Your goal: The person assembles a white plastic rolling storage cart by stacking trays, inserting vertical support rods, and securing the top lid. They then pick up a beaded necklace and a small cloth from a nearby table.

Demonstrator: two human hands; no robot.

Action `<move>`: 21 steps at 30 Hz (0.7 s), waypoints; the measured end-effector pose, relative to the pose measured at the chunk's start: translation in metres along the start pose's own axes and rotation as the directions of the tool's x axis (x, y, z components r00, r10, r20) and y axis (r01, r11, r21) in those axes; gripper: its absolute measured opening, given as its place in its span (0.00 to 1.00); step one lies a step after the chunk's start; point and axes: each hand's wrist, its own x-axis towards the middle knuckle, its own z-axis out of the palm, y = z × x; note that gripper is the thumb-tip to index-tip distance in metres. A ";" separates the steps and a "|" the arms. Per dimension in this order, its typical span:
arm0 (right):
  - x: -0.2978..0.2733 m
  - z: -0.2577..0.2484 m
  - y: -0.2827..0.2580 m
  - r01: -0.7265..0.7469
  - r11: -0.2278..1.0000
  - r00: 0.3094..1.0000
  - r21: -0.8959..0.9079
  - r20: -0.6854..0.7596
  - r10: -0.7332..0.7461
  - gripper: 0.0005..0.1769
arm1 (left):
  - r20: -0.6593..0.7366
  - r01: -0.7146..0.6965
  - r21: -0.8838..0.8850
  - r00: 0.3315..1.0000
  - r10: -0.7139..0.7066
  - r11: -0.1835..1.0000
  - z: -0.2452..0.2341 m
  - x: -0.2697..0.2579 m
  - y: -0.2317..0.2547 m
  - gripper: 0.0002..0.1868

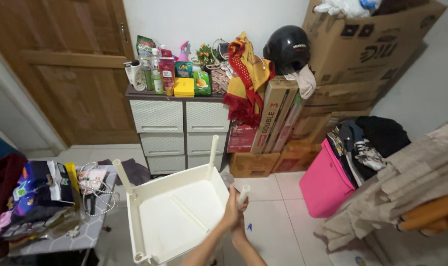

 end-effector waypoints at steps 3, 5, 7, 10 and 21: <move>-0.001 0.003 -0.004 0.029 1.000 1.000 0.005 0.004 -0.029 0.29 | 0.317 0.329 -0.138 0.908 -0.273 0.934 -0.024 0.029 0.009 0.42; 0.000 0.004 -0.008 0.040 0.999 0.999 0.022 -0.013 -0.039 0.28 | 0.192 0.423 -0.102 0.896 -0.400 0.900 -0.020 0.020 0.008 0.36; 0.004 0.006 -0.012 -0.016 0.999 0.998 0.047 -0.067 0.019 0.28 | 0.083 -0.253 0.259 0.967 0.239 0.932 -0.007 -0.009 0.002 0.34; 0.003 0.010 -0.014 0.086 0.996 0.994 -0.024 -0.059 -0.087 0.29 | 0.059 -0.503 0.365 0.852 0.520 0.783 0.004 -0.028 -0.002 0.32; -0.009 0.016 -0.008 0.051 0.993 0.992 0.102 -0.121 -0.039 0.33 | 0.092 0.051 0.110 0.994 -0.061 0.993 -0.011 0.007 0.007 0.26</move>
